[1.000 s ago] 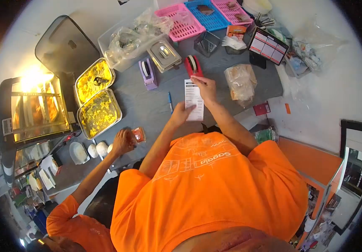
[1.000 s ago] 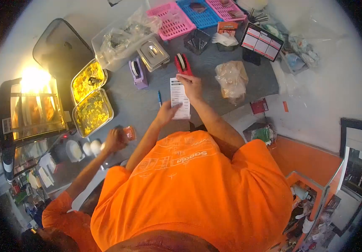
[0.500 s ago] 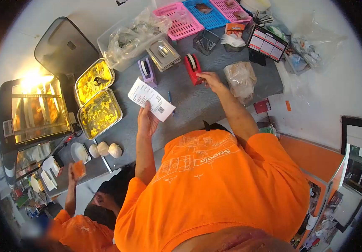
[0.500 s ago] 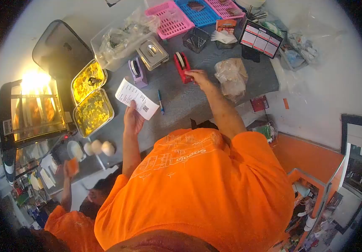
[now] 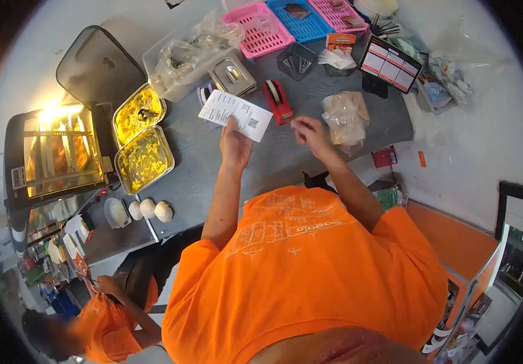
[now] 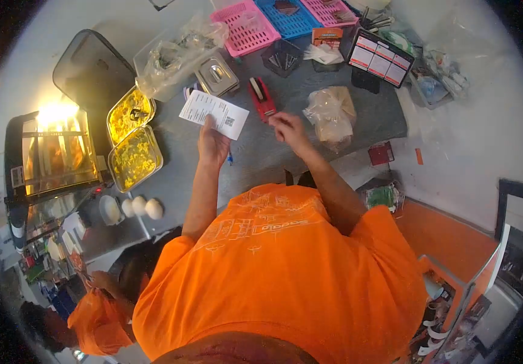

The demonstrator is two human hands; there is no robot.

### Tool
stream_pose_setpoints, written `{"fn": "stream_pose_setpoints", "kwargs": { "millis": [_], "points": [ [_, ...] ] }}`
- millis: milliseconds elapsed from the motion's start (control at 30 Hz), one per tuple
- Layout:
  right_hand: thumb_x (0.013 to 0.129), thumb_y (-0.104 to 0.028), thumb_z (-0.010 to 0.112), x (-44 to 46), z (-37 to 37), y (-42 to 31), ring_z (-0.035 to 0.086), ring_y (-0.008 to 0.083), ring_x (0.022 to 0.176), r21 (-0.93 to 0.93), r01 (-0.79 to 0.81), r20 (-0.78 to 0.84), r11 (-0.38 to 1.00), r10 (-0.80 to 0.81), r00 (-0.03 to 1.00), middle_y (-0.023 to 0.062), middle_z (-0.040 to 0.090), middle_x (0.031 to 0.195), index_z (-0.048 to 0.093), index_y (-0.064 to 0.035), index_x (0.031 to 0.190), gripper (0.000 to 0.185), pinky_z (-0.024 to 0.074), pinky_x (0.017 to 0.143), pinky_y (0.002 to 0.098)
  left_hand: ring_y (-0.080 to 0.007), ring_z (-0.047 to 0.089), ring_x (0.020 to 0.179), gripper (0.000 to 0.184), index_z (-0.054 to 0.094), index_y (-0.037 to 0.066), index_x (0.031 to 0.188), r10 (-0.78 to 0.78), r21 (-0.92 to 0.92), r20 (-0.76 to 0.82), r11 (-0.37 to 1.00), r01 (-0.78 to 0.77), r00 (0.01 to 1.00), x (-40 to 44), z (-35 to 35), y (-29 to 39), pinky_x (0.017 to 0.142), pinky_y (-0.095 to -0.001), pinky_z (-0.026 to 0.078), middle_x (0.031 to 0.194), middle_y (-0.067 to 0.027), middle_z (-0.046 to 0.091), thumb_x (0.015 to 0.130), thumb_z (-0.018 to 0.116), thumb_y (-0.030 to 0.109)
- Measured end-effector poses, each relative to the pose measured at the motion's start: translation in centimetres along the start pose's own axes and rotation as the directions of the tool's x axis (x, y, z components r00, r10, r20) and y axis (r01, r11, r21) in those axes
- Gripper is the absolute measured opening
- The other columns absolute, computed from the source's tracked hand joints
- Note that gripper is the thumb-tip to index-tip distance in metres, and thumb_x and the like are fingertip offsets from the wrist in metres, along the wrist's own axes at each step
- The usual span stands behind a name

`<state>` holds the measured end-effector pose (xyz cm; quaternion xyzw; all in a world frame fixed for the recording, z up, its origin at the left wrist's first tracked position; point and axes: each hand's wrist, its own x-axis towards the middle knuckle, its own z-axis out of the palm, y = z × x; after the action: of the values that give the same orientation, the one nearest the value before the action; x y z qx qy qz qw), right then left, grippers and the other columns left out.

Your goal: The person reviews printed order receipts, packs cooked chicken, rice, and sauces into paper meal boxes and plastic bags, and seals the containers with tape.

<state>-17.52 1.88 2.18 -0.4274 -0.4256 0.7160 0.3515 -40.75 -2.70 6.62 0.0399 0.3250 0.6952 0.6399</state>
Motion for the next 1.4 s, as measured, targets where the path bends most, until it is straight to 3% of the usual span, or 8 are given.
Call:
{"fn": "stream_pose_setpoints", "kwargs": {
  "millis": [200, 367, 467, 667, 867, 1067, 1300, 1400],
  "points": [
    [0.088, -0.020, 0.070, -6.4, -1.2, -9.9, 0.051, 0.0134, 0.047, -0.807, 0.316, -0.028, 0.498, -0.568, 0.823, 0.0062, 0.057, 0.056, 0.064, 0.0016, 0.081, 0.023, 0.0371, 0.045, 0.0303, -0.0287, 0.059, 0.116, 0.036, 0.042, 0.004, 0.134, -0.106, 0.144, 0.166, 0.986, 0.083, 0.980, -0.6, 11.5, -7.2, 0.095, -0.0477, 0.052, 0.126, -0.0115, 0.057, 0.101, 0.044, 0.018],
    [0.085, -0.018, 0.072, -11.4, -13.1, -12.2, 0.055, 0.0104, 0.054, -0.666, 0.164, -0.277, 0.728, -0.445, 0.852, 0.0073, 0.061, 0.059, 0.069, 0.0017, 0.084, 0.020, 0.0401, 0.049, 0.0299, -0.0244, 0.066, 0.099, 0.031, 0.055, 0.001, 0.121, -0.082, 0.467, 0.242, 0.883, -0.042, 0.967, 9.3, 19.4, -14.0, 0.081, -0.0377, 0.056, 0.110, -0.0097, 0.065, 0.091, 0.061, 0.008],
    [0.086, -0.026, 0.070, -11.4, -21.3, -5.9, 0.065, 0.0182, 0.069, -0.487, 0.029, -0.305, 0.873, -0.201, 0.931, 0.0111, 0.070, 0.078, 0.071, 0.0007, 0.087, 0.027, 0.0490, 0.065, 0.0313, -0.0261, 0.068, 0.090, 0.038, 0.060, 0.005, 0.113, -0.082, 0.912, 0.408, 0.087, -0.402, 0.909, 20.3, 14.1, -23.0, 0.077, -0.0413, 0.054, 0.102, -0.0158, 0.068, 0.080, 0.074, 0.018],
    [0.088, -0.036, 0.068, -9.8, -23.2, 3.8, 0.066, 0.0219, 0.077, -0.437, -0.185, -0.230, 0.880, 0.089, 0.969, 0.0124, 0.071, 0.083, 0.073, -0.0005, 0.091, 0.036, 0.0497, 0.072, 0.0362, -0.0306, 0.068, 0.089, 0.037, 0.068, 0.008, 0.112, 0.083, 0.595, 0.777, -0.423, -0.684, 0.624, 17.5, 9.7, -24.7, 0.079, -0.0347, 0.052, 0.094, -0.0164, 0.071, 0.077, 0.069, 0.021],
    [0.092, -0.048, 0.061, -7.8, -23.2, 6.2, 0.067, 0.0280, 0.068, -0.704, -0.242, -0.291, 0.668, 0.039, 0.956, 0.0173, 0.069, 0.075, 0.073, -0.0026, 0.096, 0.047, 0.0497, 0.065, 0.0388, -0.0310, 0.066, 0.093, 0.031, 0.074, 0.012, 0.105, -0.501, 0.946, 0.230, -0.086, -0.312, 0.834, 21.0, 6.9, -24.9, 0.084, -0.0367, 0.052, 0.101, -0.0109, 0.071, 0.077, 0.063, 0.020],
    [0.085, -0.058, 0.063, -11.4, -24.9, 10.5, 0.066, 0.0390, 0.071, -0.879, -0.265, -0.361, 0.396, -0.190, 0.913, 0.0160, 0.068, 0.072, 0.071, -0.0066, 0.084, 0.052, 0.0508, 0.066, 0.0460, -0.0345, 0.062, 0.101, 0.024, 0.070, 0.007, 0.104, -0.148, 0.499, 0.792, -0.402, -0.768, 0.592, 13.6, 12.5, -21.8, 0.089, -0.0423, 0.049, 0.110, -0.0151, 0.066, 0.085, 0.060, 0.020],
    [0.083, -0.056, 0.068, -19.6, -22.1, 8.7, 0.065, 0.0311, 0.091, -0.491, -0.238, -0.606, 0.838, -0.132, 0.784, 0.0166, 0.067, 0.099, 0.066, -0.0058, 0.096, 0.052, 0.0490, 0.073, 0.0434, -0.0437, 0.062, 0.096, 0.039, 0.055, 0.004, 0.110, -0.444, 0.519, 0.352, -0.640, -0.567, 0.824, 1.1, 17.0, -21.3, 0.083, -0.0516, 0.049, 0.104, -0.0212, 0.066, 0.081, 0.066, 0.027],
    [0.081, -0.048, 0.075, -22.2, -19.9, 9.6, 0.058, 0.0301, 0.110, -0.564, -0.128, -0.675, 0.816, -0.367, 0.641, 0.0163, 0.060, 0.117, 0.056, -0.0105, 0.127, 0.062, 0.0499, 0.086, 0.0429, -0.0440, 0.063, 0.092, 0.028, 0.056, 0.002, 0.105, -0.586, 0.539, 0.546, -0.302, -0.786, 0.599, 0.3, 20.1, -21.8, 0.080, -0.0524, 0.048, 0.096, -0.0217, 0.067, 0.081, 0.061, 0.017]
  ]
}}
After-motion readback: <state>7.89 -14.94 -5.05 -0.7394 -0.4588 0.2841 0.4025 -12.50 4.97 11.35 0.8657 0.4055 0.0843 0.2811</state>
